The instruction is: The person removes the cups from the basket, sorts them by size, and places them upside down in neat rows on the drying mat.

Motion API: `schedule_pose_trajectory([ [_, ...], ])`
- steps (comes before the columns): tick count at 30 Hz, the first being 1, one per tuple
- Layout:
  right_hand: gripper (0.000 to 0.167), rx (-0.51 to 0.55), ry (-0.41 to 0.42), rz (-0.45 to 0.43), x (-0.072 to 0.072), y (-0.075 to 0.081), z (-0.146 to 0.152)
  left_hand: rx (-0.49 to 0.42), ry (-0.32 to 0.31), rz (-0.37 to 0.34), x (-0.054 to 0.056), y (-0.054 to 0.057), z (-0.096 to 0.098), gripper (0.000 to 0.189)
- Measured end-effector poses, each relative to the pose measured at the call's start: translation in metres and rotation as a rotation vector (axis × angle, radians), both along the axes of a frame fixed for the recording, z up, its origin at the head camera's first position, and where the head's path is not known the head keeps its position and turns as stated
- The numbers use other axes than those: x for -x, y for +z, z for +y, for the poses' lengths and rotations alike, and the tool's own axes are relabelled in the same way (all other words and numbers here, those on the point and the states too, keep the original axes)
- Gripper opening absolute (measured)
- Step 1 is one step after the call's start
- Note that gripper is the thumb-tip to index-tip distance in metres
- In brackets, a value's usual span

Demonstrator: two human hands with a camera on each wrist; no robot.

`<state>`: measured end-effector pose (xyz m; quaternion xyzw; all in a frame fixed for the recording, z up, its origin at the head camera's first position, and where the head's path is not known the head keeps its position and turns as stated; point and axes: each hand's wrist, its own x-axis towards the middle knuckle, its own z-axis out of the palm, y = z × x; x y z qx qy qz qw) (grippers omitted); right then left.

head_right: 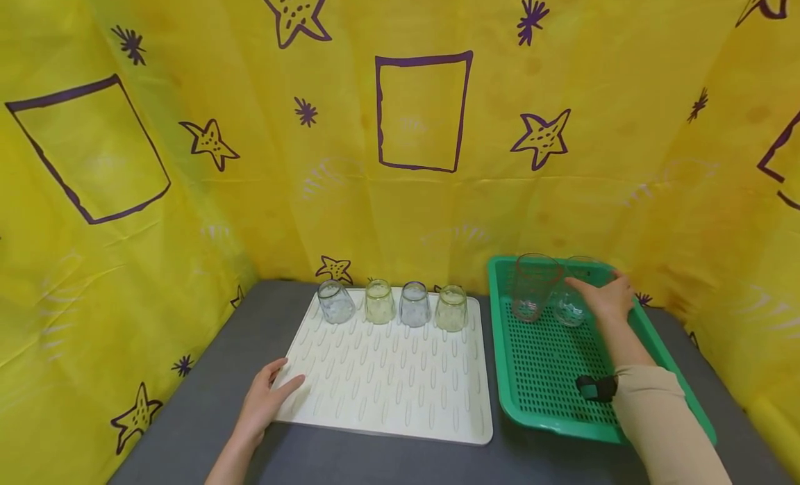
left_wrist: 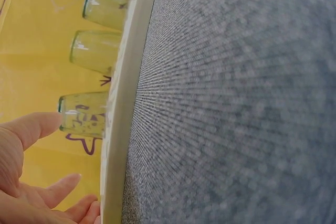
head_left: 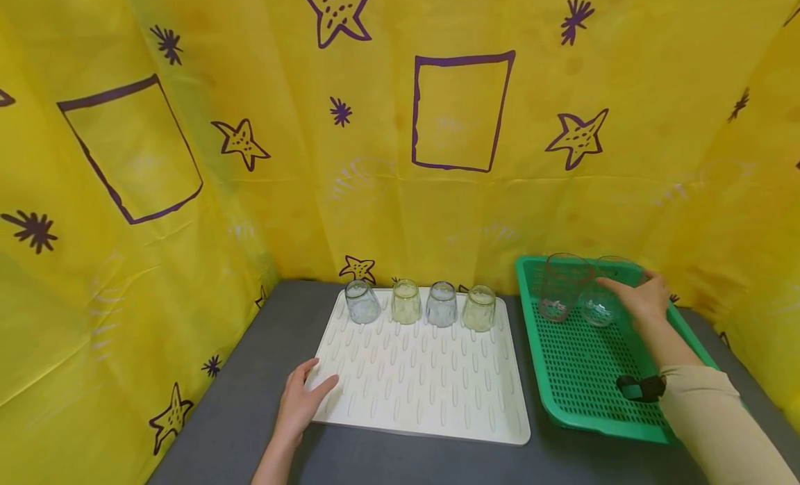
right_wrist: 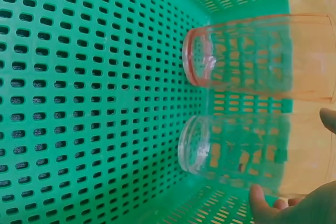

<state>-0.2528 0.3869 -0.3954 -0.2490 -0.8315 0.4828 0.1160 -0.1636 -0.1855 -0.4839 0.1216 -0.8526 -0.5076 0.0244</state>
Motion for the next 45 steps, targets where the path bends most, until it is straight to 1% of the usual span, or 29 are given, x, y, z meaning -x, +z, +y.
schedule_pose_trajectory([
  [2, 0.101, -0.002, 0.000, 0.012, -0.002, 0.000, 0.001, -0.002, -0.002, 0.001, 0.000, 0.000, 0.001, 0.067],
  [3, 0.096, -0.006, -0.003, 0.020, -0.003, 0.000, 0.002, -0.004, -0.003, -0.001, 0.000, 0.000, 0.001, 0.066],
  [5, 0.078, -0.018, -0.011, 0.031, -0.005, 0.001, 0.005, -0.006, -0.006, -0.001, 0.000, -0.001, 0.002, 0.066],
  [6, 0.073, -0.021, -0.018, 0.037, -0.007, 0.001, 0.005, -0.003, -0.008, -0.001, 0.000, -0.001, 0.002, 0.066],
  [8, 0.072, -0.006, -0.027, 0.054, -0.010, 0.004, 0.006, -0.003, -0.012, 0.004, 0.000, 0.000, 0.002, 0.067],
  [9, 0.072, 0.003, -0.028, 0.063, -0.011, 0.006, 0.006, -0.006, -0.011, 0.004, 0.000, 0.000, 0.002, 0.067],
  [12, 0.099, 0.026, -0.033, 0.070, -0.018, 0.013, 0.005, -0.010, -0.009, 0.005, 0.001, 0.000, 0.001, 0.066],
  [13, 0.104, 0.033, -0.038, 0.070, -0.020, 0.016, 0.005, -0.013, -0.008, 0.006, 0.001, 0.001, 0.001, 0.066],
  [17, 0.105, 0.052, -0.078, 0.074, -0.029, 0.025, 0.005, -0.015, -0.008, -0.001, 0.001, 0.001, 0.001, 0.067],
  [19, 0.104, 0.083, -0.099, 0.093, -0.033, 0.029, 0.004, -0.012, -0.008, 0.003, 0.002, 0.001, 0.001, 0.067],
  [22, 0.100, 0.091, -0.117, 0.124, -0.040, 0.036, -0.003, -0.010, -0.002, 0.001, 0.002, 0.002, 0.002, 0.068],
  [24, 0.094, 0.090, -0.112, 0.165, -0.046, 0.041, -0.011, -0.006, -0.001, 0.002, 0.002, 0.002, 0.002, 0.067],
  [27, 0.081, 0.084, -0.073, 0.217, -0.056, 0.048, -0.025, -0.005, 0.003, 0.015, 0.002, 0.004, 0.004, 0.065],
  [29, 0.074, 0.088, -0.034, 0.244, -0.063, 0.052, -0.034, -0.011, 0.002, 0.041, 0.001, 0.006, 0.007, 0.064],
  [31, 0.072, 0.088, 0.003, 0.252, -0.069, 0.055, -0.043, -0.037, -0.003, 0.070, 0.001, 0.008, 0.011, 0.062],
  [35, 0.077, 0.103, 0.065, 0.262, -0.077, 0.056, -0.062, -0.145, -0.039, 0.109, 0.001, 0.015, 0.022, 0.060],
  [38, 0.080, 0.109, 0.098, 0.277, -0.082, 0.057, -0.076, -0.229, -0.068, 0.117, 0.002, 0.021, 0.032, 0.060],
  [41, 0.078, 0.110, 0.124, 0.308, -0.087, 0.058, -0.092, -0.292, -0.099, 0.122, 0.003, 0.028, 0.043, 0.059],
  [45, 0.071, 0.103, 0.185, 0.348, -0.094, 0.057, -0.113, -0.353, -0.165, 0.148, 0.004, 0.034, 0.056, 0.059],
])
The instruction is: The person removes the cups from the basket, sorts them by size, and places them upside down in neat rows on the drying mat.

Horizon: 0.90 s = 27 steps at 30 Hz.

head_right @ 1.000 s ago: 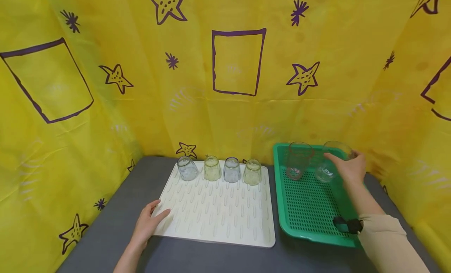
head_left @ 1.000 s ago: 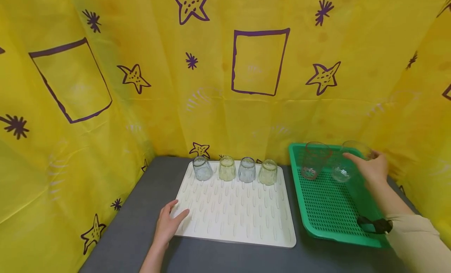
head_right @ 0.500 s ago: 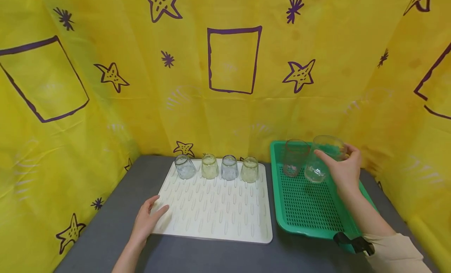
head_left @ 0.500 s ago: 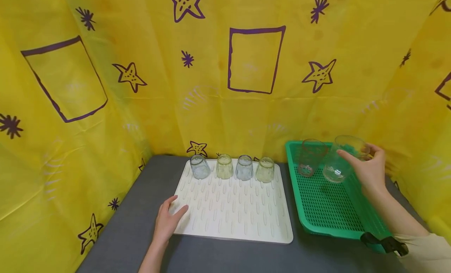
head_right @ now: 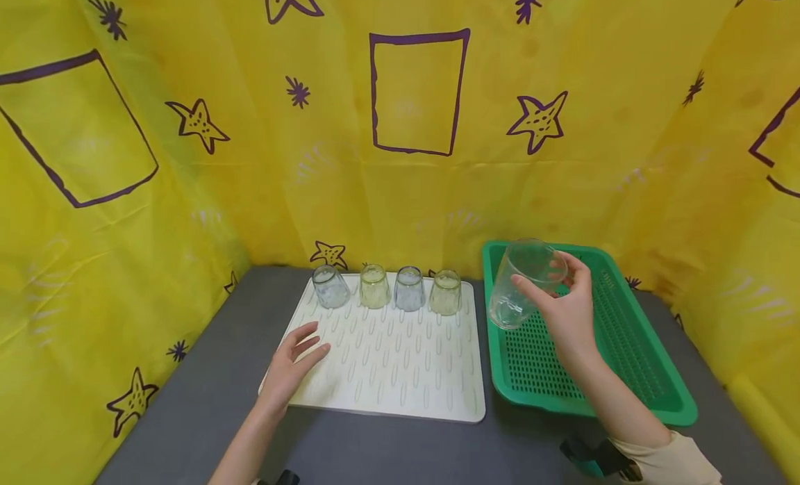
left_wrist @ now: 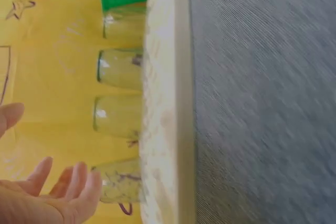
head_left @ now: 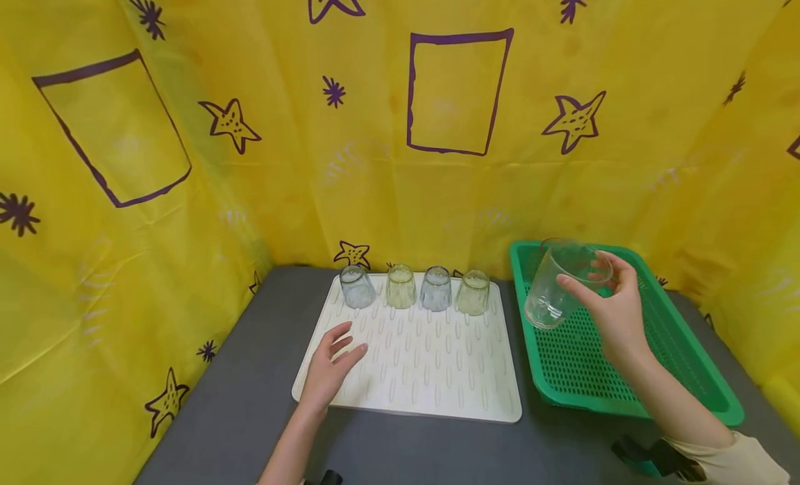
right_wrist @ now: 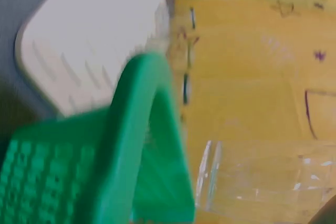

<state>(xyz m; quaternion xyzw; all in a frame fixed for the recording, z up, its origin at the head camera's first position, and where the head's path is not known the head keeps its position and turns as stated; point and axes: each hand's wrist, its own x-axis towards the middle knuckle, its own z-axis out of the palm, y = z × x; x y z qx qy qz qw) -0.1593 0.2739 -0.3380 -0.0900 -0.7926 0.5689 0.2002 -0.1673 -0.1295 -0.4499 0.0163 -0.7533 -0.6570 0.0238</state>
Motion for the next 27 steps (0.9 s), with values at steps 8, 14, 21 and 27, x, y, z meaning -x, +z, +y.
schedule_pose_trajectory([
  [8, 0.068, 0.057, 0.203, 0.019, -0.010, -0.011, -0.038, -0.059, -0.128, 0.047, -0.003, 0.010, 0.017, 0.056],
  [14, 0.071, 0.054, 0.343, -0.035, -0.012, -0.021, -0.062, -0.080, -0.219, 0.090, -0.004, 0.017, 0.030, 0.058],
  [21, 0.075, 0.034, 0.472, -0.062, -0.012, -0.036, -0.077, -0.074, -0.393, 0.126, -0.002, 0.025, 0.049, 0.067],
  [27, 0.072, -0.001, 0.535, -0.042, -0.009, -0.050, -0.086, -0.001, -0.499, 0.148, 0.000, 0.030, 0.064, 0.075],
])
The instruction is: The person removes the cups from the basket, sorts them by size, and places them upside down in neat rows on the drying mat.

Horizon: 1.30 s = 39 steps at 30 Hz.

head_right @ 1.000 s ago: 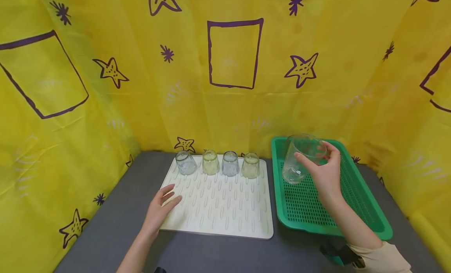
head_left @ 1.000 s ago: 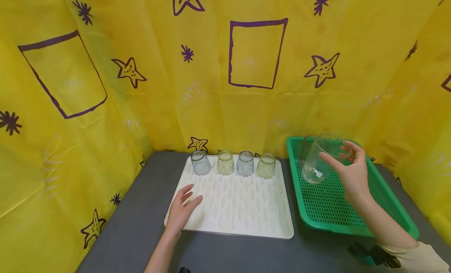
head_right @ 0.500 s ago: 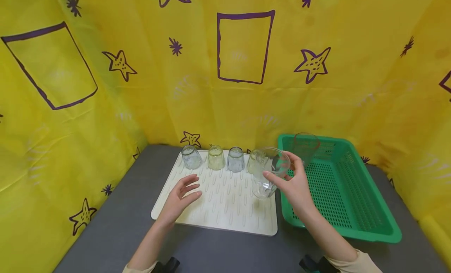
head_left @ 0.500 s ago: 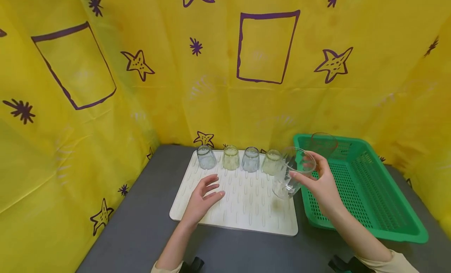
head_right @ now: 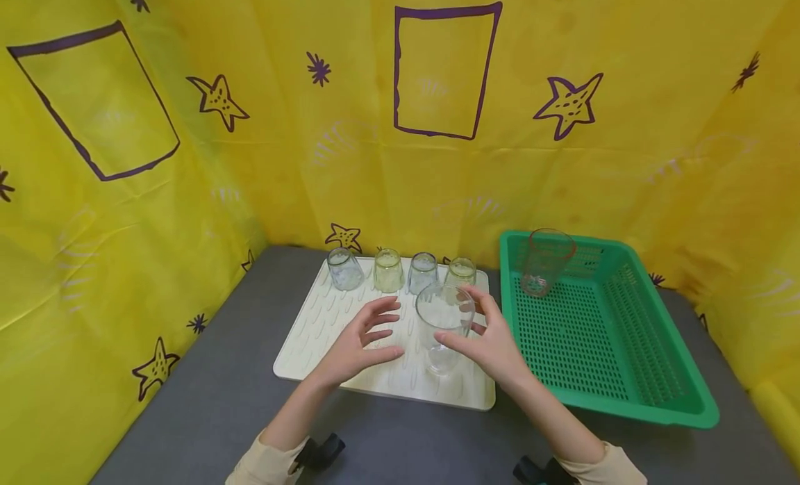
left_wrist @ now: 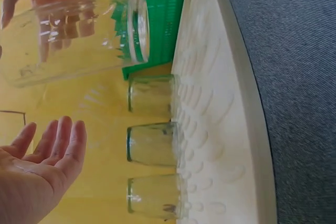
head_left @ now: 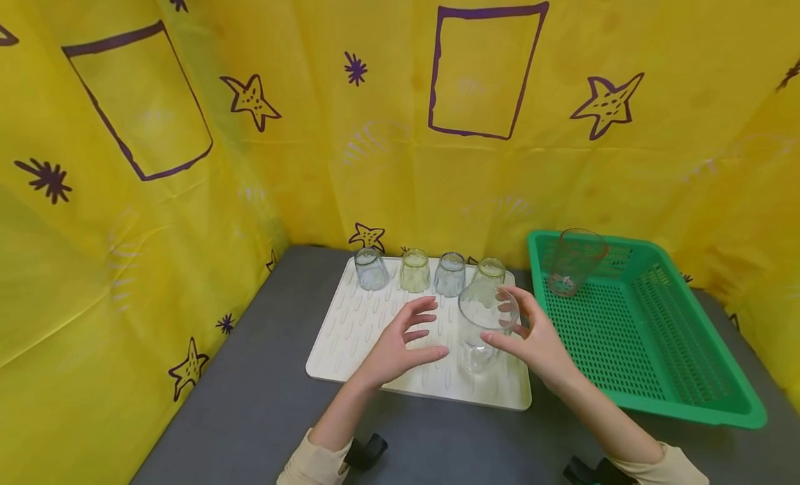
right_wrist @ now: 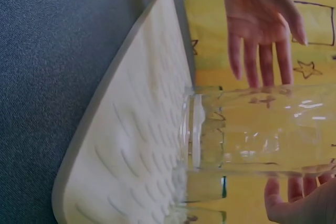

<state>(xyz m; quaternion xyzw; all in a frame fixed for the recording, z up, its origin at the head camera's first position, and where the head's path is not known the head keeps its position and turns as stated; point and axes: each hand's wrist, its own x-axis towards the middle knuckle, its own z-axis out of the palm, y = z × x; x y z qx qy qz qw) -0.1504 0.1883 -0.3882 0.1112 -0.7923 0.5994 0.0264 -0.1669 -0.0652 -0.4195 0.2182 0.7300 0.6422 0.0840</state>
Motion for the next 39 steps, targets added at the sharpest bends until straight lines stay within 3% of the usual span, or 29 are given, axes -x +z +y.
schedule_pose_trajectory([
  [8, 0.072, -0.022, 0.062, 0.022, -0.003, -0.008, -0.007, 0.046, -0.090, 0.034, 0.007, 0.002, 0.015, 0.084],
  [14, 0.073, -0.043, 0.088, 0.041, -0.005, -0.012, -0.011, 0.101, -0.091, 0.052, 0.006, 0.004, 0.020, 0.083],
  [23, 0.073, -0.044, 0.129, 0.053, -0.005, -0.018, -0.015, 0.139, -0.079, 0.086, 0.004, -0.002, 0.022, 0.081],
  [32, 0.077, -0.031, 0.150, 0.056, -0.007, -0.016, -0.016, 0.086, -0.028, 0.121, 0.003, -0.006, 0.021, 0.080],
  [39, 0.079, -0.010, 0.180, 0.122, -0.005, -0.023, -0.009, -0.088, -0.011, 0.056, 0.003, -0.007, 0.017, 0.078],
])
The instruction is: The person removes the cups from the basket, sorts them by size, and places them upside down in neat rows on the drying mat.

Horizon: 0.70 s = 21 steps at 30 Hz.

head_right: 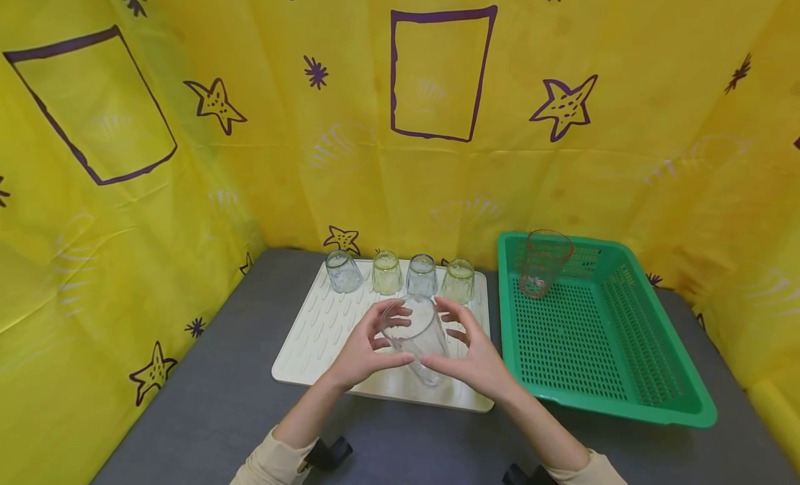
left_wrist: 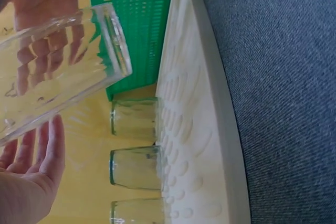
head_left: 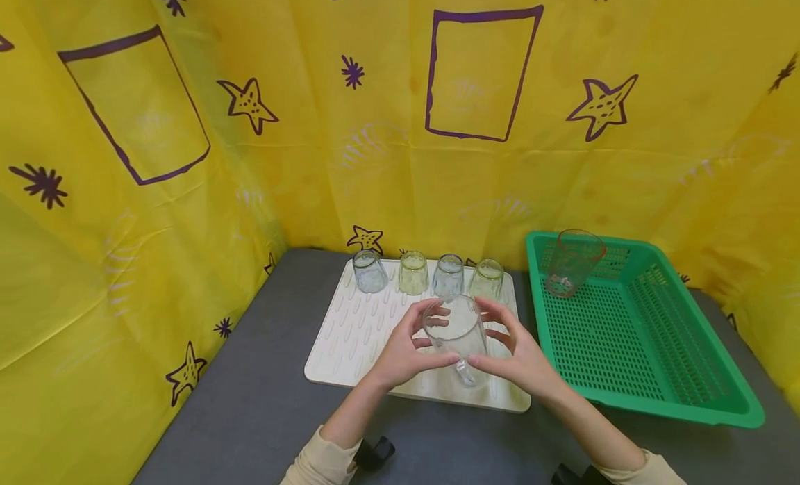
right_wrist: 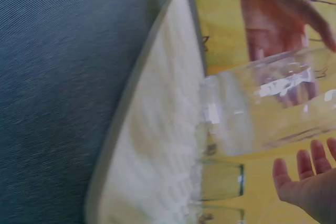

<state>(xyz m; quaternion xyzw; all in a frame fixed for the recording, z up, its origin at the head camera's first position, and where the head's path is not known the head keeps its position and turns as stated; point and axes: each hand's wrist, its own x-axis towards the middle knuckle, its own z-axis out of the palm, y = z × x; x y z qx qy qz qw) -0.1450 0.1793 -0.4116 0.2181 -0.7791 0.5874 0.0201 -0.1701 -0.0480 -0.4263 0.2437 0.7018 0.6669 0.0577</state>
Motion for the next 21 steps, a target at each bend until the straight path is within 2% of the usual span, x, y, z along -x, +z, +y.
schedule_pose_trajectory([
  [7, 0.078, -0.075, -0.032, -0.086, -0.004, -0.014, 0.004, -0.177, -0.013, -0.072, -0.002, -0.005, 0.000, 0.075],
  [13, 0.079, -0.039, -0.018, -0.154, -0.007, -0.016, 0.001, -0.327, -0.028, -0.121, -0.005, -0.007, 0.004, 0.077],
  [16, 0.078, -0.017, -0.010, -0.165, -0.007, -0.016, -0.001, -0.361, -0.033, -0.134, -0.005, -0.007, 0.005, 0.077],
  [21, 0.077, -0.046, -0.023, -0.131, -0.005, -0.015, 0.000, -0.345, -0.055, -0.142, -0.004, -0.008, 0.003, 0.076],
])
